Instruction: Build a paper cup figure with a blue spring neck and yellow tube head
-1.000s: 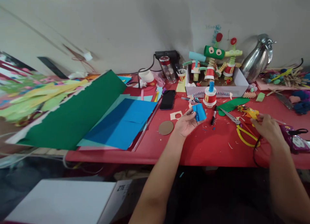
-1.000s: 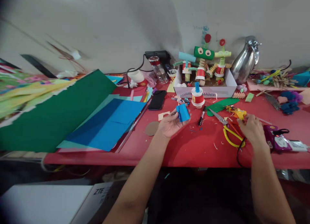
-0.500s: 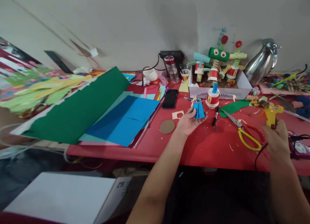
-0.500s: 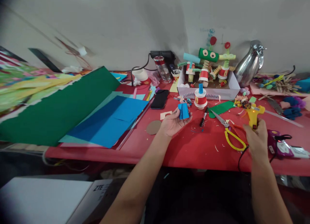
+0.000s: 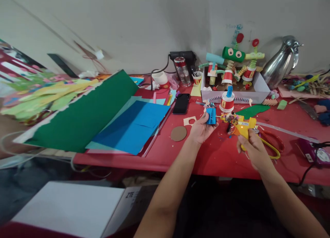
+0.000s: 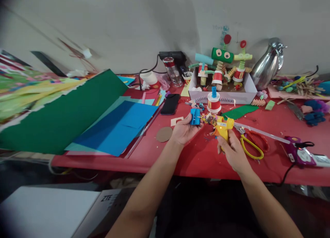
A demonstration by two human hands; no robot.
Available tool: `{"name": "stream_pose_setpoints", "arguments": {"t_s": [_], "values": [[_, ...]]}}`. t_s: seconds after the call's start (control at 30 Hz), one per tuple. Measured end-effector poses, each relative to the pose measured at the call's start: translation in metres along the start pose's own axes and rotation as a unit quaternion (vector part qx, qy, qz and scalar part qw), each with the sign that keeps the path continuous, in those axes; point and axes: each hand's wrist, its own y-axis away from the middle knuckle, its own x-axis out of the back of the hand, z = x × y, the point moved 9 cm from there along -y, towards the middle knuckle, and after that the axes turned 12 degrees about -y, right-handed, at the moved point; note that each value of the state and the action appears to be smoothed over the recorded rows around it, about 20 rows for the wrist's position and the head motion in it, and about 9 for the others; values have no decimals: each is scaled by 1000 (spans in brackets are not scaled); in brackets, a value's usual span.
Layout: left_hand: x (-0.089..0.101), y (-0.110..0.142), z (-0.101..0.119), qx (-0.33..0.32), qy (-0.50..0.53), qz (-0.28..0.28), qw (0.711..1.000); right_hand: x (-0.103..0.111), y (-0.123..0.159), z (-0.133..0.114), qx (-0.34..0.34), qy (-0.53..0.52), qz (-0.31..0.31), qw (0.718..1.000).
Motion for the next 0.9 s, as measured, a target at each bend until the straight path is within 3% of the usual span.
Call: {"name": "stream_pose_setpoints", "arguments": {"t_s": [0.57,0.7,0.9], "values": [[4,-4,1,-12,-6,18,1000,-17,-1,6,19,63,-35,997],[0,-2,3,-13,2,12,1000,-18,0,1,51,95,-39,993],[-3,1,3,-8,5,12,1000,-14,-4,-1,43,126,-30,991]]}}
